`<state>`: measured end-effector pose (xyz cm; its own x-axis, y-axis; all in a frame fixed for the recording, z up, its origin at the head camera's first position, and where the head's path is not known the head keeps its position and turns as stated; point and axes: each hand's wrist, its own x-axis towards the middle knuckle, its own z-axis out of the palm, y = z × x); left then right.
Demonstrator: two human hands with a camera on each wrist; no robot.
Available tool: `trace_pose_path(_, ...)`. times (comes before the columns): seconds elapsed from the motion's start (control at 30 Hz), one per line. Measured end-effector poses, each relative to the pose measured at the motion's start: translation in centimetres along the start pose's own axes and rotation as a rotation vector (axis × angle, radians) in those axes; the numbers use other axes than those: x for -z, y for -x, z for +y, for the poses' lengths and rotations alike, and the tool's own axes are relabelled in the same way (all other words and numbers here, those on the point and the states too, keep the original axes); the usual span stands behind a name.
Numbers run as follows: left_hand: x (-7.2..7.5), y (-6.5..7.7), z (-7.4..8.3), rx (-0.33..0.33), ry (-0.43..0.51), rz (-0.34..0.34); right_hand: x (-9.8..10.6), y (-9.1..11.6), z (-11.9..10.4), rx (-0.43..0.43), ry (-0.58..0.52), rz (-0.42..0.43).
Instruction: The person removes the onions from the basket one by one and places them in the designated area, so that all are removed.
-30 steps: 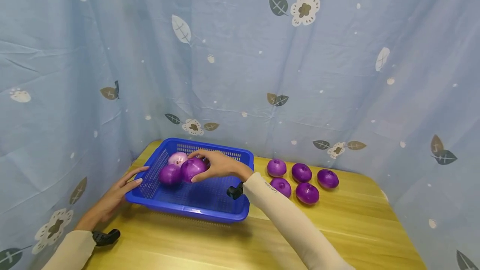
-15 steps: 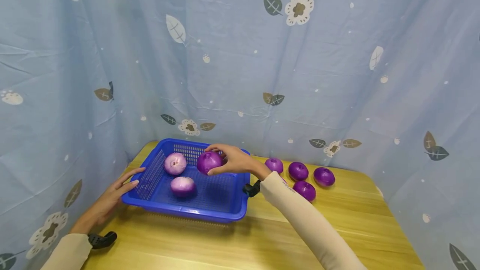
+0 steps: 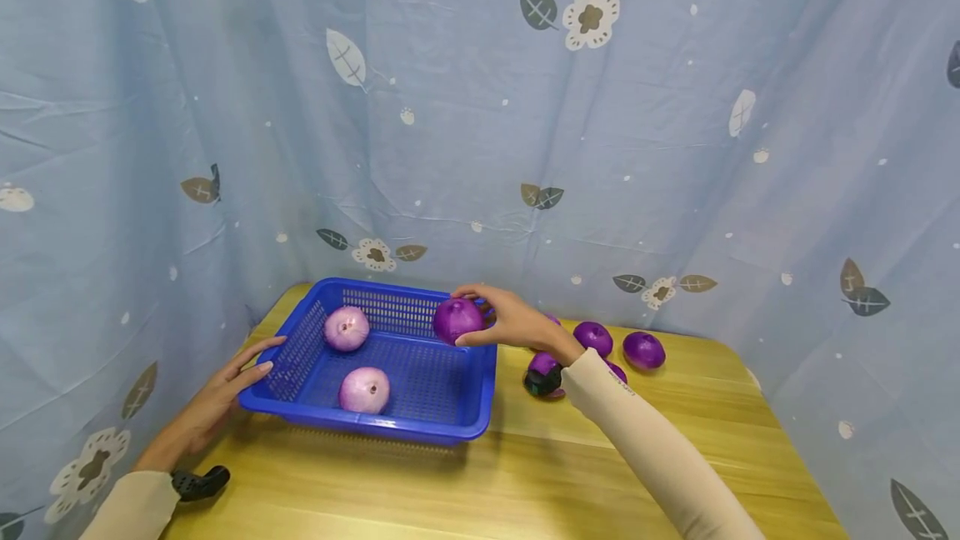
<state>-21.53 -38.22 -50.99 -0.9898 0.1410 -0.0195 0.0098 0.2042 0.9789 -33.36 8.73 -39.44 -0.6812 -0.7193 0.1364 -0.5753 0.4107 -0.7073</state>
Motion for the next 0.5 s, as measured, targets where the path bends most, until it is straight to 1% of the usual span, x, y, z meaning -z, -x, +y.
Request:
trace_pose_path(0.13,0.0,0.1,0.0,-0.010,0.007,-0.003,1.0,1.3,0.8,-0.016,0.034,0.026)
trace_pose_path(0.33,0.0,0.1,-0.1,-0.015,0.031,-0.006,2.4,3.1,1.6,-0.027,0.048,0.060)
trace_pose_path(0.4,0.0,0.1,-0.1,-0.019,0.036,-0.011,2.8,3.8,1.8,-0.036,0.037,0.076)
trace_pose_path(0.5,0.0,0.1,-0.1,-0.015,0.044,-0.009,3.3,4.8,2.2,-0.053,-0.011,0.097)
